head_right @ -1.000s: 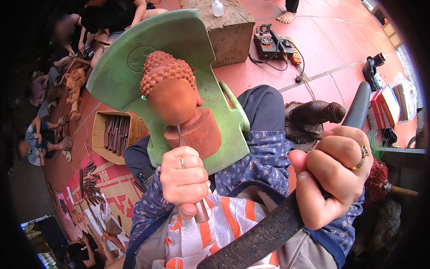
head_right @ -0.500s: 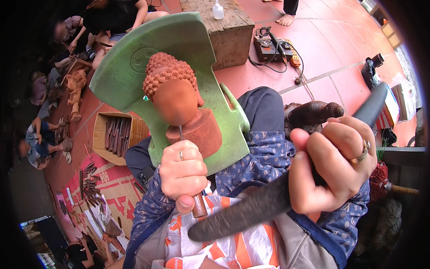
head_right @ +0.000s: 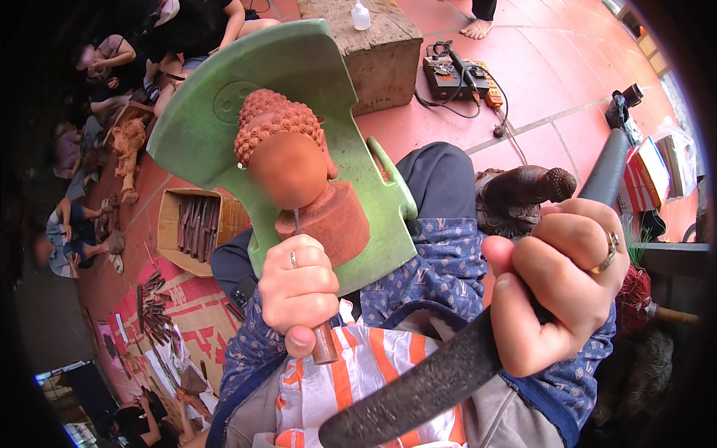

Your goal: The person carves a wooden Buddha head sculpture using a chisel and mallet. They refine the facial features, including the forehead and nose, and occasionally apply liquid from a squeeze bottle to the surface.

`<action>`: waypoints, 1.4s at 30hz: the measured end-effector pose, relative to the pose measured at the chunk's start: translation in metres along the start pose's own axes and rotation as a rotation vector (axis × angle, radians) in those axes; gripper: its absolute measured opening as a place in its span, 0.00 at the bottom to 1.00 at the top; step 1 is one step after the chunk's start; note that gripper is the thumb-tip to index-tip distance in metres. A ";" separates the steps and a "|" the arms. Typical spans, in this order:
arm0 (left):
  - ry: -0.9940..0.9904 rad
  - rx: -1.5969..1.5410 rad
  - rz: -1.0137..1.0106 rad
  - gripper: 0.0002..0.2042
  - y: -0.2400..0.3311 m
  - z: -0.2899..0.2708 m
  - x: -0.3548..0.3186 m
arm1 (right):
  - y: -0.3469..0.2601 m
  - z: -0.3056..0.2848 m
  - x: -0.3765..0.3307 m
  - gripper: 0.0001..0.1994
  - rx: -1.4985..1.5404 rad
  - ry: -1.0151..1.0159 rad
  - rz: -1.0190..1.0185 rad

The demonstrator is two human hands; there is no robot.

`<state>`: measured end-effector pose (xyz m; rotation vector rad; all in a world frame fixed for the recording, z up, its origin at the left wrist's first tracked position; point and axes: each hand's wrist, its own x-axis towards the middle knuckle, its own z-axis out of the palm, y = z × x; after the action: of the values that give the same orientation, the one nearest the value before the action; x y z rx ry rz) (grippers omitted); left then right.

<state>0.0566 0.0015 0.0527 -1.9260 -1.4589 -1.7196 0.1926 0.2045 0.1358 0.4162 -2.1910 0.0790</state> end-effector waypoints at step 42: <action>-0.093 0.119 0.018 0.20 -0.001 0.008 0.002 | 0.012 0.007 -0.024 0.21 0.000 -0.017 0.050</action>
<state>0.0612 0.0084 0.0513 -1.9734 -1.5335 -1.5184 0.1969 0.2206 0.1140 0.3635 -2.2181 0.1025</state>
